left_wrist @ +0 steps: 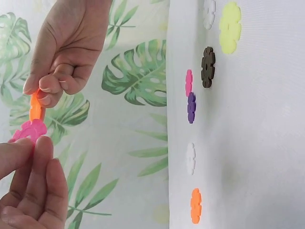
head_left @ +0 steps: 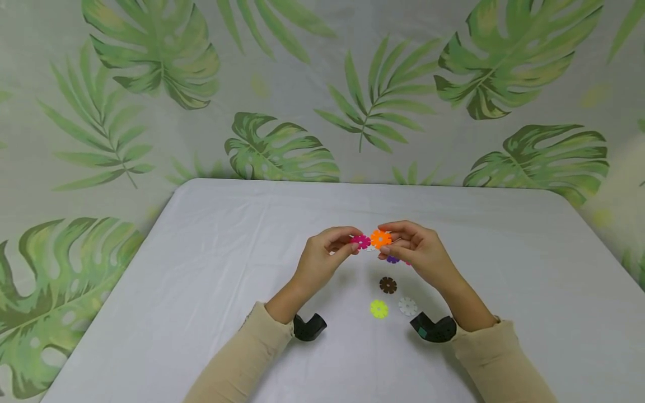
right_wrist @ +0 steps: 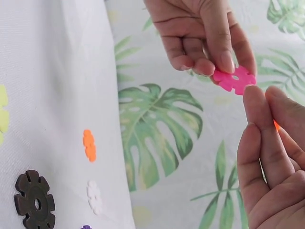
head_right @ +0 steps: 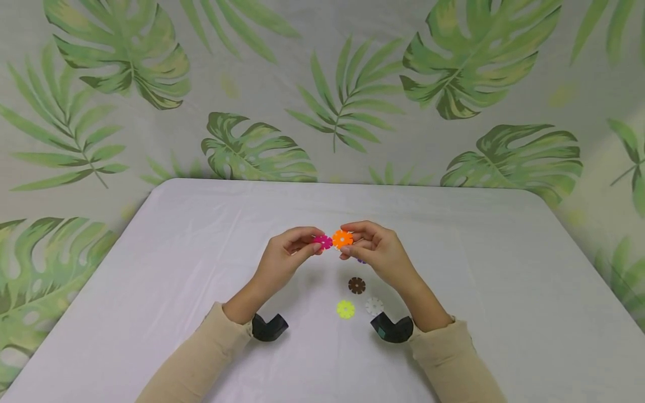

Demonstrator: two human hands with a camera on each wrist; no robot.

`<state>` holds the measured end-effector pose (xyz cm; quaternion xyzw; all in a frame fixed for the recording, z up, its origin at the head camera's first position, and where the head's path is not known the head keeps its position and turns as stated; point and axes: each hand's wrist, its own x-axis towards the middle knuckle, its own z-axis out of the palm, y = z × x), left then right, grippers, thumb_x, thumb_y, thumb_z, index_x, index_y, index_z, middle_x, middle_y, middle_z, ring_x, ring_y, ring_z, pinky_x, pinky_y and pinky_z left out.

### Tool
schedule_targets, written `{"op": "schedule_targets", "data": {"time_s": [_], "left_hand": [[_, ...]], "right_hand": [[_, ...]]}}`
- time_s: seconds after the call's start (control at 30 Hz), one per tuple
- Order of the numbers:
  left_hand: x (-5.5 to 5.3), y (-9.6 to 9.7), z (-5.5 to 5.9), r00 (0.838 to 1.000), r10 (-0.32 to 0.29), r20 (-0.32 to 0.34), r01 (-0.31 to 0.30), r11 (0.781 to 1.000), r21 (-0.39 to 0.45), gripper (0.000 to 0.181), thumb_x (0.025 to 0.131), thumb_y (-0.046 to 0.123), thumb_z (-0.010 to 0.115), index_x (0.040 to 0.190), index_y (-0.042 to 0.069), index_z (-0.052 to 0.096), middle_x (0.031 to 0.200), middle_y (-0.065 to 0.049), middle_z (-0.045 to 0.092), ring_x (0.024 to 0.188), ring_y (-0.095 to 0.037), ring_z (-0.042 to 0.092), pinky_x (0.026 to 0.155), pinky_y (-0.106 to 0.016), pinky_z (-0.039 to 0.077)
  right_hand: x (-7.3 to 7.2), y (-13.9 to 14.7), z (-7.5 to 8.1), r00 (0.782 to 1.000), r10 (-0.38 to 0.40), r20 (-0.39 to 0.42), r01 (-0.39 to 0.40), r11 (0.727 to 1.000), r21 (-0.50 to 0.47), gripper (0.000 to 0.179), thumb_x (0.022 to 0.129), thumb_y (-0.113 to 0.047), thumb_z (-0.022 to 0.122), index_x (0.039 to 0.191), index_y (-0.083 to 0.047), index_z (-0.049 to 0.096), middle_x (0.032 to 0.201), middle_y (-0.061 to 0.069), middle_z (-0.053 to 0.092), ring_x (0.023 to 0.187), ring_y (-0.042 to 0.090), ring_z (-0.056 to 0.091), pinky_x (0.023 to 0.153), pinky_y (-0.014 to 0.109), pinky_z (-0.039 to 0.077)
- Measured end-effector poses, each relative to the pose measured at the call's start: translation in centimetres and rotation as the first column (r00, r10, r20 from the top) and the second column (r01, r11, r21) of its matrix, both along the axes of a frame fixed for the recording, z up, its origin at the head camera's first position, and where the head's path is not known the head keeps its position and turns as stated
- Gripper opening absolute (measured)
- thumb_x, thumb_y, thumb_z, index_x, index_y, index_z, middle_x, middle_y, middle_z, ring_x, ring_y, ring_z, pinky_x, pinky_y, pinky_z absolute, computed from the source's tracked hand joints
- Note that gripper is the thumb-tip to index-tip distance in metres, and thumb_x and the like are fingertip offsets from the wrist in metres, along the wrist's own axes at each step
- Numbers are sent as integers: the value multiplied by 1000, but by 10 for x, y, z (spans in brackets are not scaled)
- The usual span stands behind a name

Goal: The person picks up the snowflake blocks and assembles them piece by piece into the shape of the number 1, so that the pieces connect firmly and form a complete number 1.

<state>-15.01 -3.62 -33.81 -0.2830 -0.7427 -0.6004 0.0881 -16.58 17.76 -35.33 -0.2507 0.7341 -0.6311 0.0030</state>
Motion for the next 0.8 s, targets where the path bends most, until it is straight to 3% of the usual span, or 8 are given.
{"op": "schedule_targets", "data": {"time_s": [0.2,0.43,0.63,0.8], "left_hand": [[-3,3,-9,995,-4,-96,9,999,43,17,80,-11,59,96,-7,63,82,-15,61,71,-24,60,69,-27,51],[-16,3,-34,987,7,-158,2,998,56,17,80,-3,64,96,0,66,79,-8,62,71,-13,61,68,-25,50],[-18,3,-37,970,11,-244,2,999,52,16,79,-1,66,95,1,67,78,-4,63,72,-9,61,67,-24,50],[-18,3,-37,961,19,-275,-9,999,36,16,78,-1,67,95,1,68,75,-2,62,71,-9,59,66,-23,50]], "right_hand": [[1,0,-1,999,41,-5,-41,999,-25,32,81,8,60,112,9,53,84,22,61,72,25,64,67,31,52],[0,-2,-4,995,89,-40,-92,992,-88,31,80,11,59,110,14,52,84,16,64,71,24,64,66,28,52],[-1,-4,-8,990,130,-45,-135,979,-151,32,78,11,62,108,17,51,88,11,66,71,22,65,68,29,52],[-2,-5,-11,989,141,-49,-147,976,-159,32,78,11,62,107,18,51,91,10,65,70,22,65,72,34,51]]}}
